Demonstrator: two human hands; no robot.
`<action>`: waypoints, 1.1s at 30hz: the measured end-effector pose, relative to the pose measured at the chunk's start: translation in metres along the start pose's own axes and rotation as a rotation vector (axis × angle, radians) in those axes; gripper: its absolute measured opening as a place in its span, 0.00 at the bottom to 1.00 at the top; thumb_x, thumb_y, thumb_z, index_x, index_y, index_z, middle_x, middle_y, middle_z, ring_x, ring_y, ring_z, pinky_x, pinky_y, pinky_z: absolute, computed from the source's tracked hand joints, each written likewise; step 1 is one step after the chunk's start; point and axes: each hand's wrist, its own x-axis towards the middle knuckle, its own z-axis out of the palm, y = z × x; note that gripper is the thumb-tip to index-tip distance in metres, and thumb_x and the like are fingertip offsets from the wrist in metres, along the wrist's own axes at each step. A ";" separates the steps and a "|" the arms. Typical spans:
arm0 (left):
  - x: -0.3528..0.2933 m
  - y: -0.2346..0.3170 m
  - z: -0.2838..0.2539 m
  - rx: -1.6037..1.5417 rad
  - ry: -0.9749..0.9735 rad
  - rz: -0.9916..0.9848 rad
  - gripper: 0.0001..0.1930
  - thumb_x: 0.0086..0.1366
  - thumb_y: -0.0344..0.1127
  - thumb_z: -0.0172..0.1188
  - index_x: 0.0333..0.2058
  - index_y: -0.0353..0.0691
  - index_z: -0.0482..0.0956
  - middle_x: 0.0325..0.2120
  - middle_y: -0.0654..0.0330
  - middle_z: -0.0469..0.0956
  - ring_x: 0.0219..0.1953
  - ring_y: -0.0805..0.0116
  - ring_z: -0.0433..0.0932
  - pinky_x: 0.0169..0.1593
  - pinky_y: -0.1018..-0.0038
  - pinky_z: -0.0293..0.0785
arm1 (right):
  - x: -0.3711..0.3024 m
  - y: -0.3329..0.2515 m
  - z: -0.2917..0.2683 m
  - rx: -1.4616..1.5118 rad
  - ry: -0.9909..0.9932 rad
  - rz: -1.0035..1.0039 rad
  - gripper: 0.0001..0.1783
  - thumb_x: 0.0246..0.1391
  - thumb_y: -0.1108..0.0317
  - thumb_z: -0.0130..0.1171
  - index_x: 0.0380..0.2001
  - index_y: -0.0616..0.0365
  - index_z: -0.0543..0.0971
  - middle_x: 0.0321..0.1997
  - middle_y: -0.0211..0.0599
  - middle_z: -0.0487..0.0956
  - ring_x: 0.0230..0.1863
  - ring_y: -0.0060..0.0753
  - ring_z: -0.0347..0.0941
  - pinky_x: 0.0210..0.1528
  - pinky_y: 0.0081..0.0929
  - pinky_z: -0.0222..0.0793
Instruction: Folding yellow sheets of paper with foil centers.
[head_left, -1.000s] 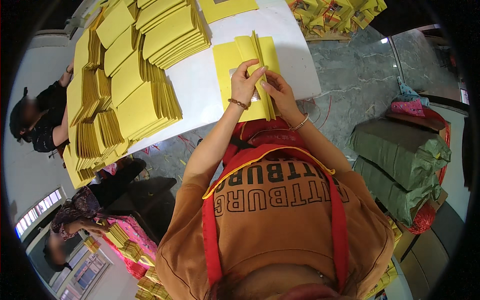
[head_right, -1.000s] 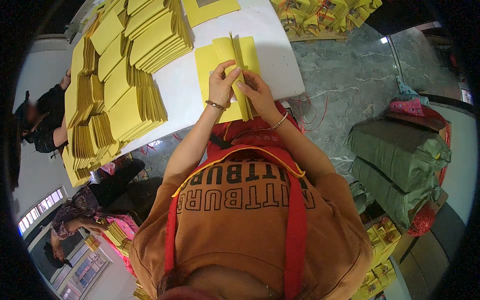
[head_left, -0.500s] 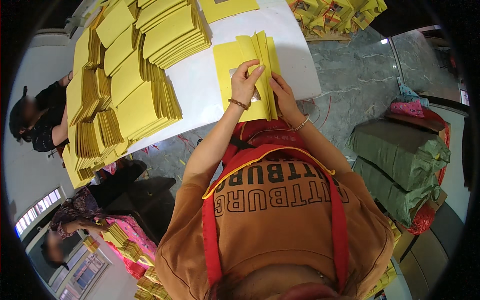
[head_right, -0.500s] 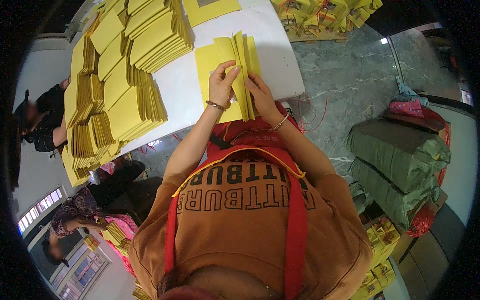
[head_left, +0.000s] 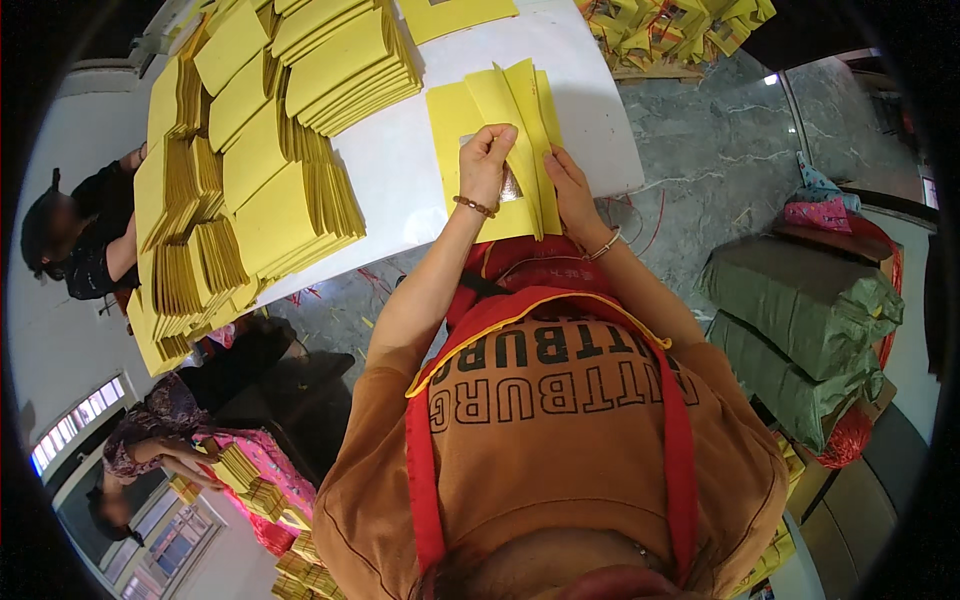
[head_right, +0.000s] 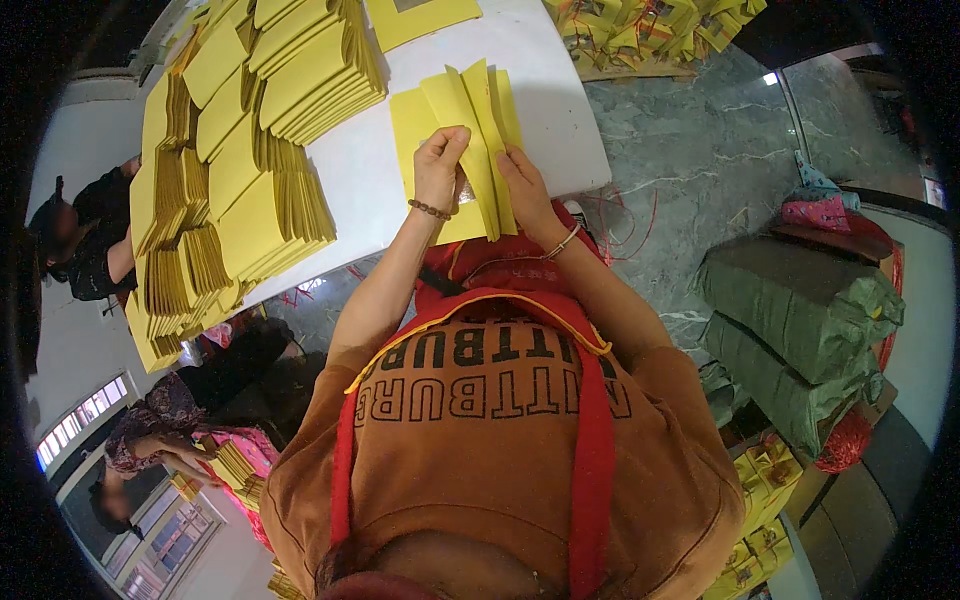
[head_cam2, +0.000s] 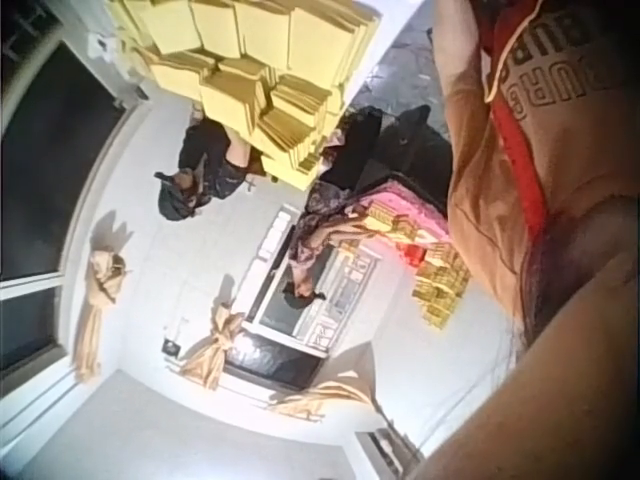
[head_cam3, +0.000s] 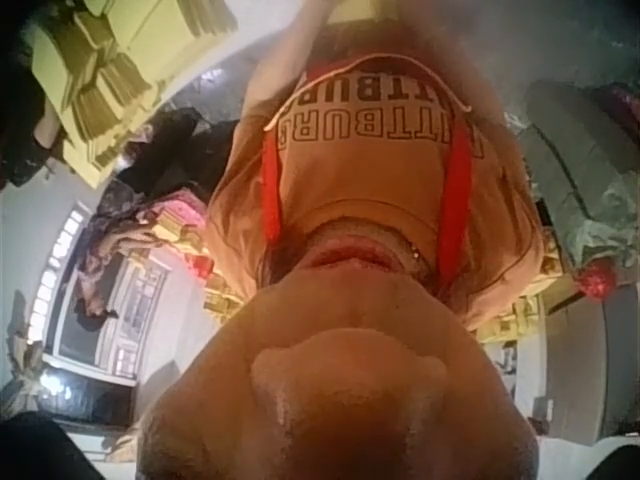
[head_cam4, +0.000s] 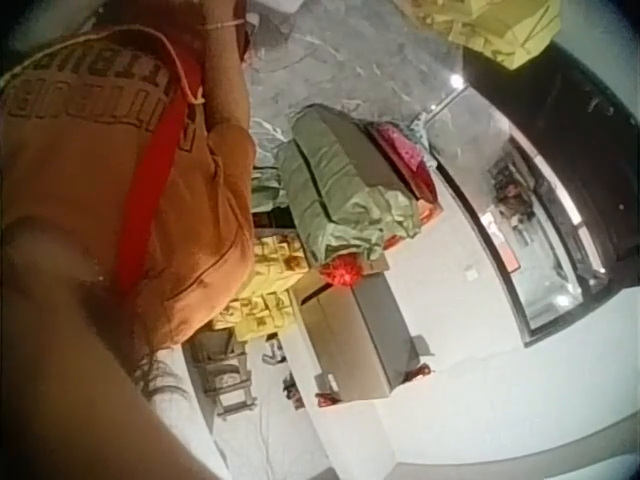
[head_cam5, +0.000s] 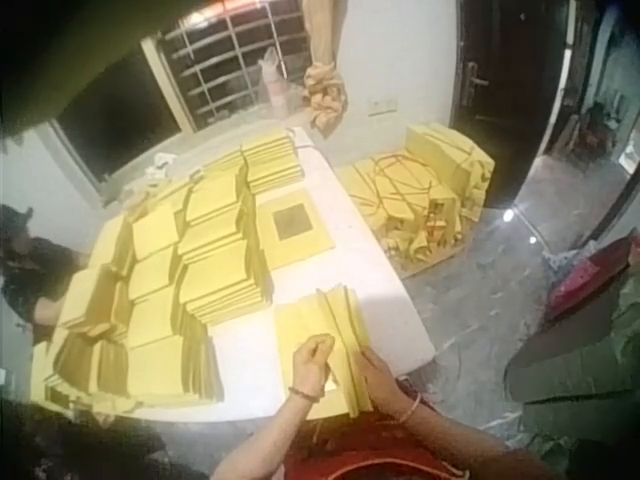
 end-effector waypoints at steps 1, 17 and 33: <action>0.000 0.000 0.000 -0.008 -0.008 -0.007 0.08 0.60 0.35 0.56 0.31 0.36 0.76 0.14 0.72 0.67 0.12 0.85 0.58 0.15 0.85 0.52 | 0.000 0.001 0.000 -0.030 0.008 -0.018 0.19 0.61 0.63 0.41 0.50 0.63 0.67 0.44 0.30 0.71 0.45 0.19 0.65 0.48 0.16 0.60; 0.000 -0.006 -0.002 -0.058 -0.010 0.021 0.04 0.58 0.30 0.57 0.31 0.36 0.76 0.12 0.74 0.62 0.13 0.86 0.56 0.16 0.85 0.51 | 0.000 0.002 0.000 -0.083 -0.004 -0.043 0.18 0.61 0.65 0.41 0.51 0.63 0.66 0.43 0.30 0.71 0.43 0.18 0.64 0.47 0.16 0.61; 0.002 -0.010 0.002 -0.110 0.016 0.046 0.05 0.58 0.32 0.58 0.29 0.36 0.76 0.15 0.73 0.66 0.15 0.86 0.58 0.18 0.85 0.53 | 0.002 0.004 -0.001 -0.153 -0.001 -0.086 0.18 0.60 0.66 0.42 0.51 0.64 0.66 0.45 0.31 0.70 0.44 0.19 0.63 0.48 0.16 0.60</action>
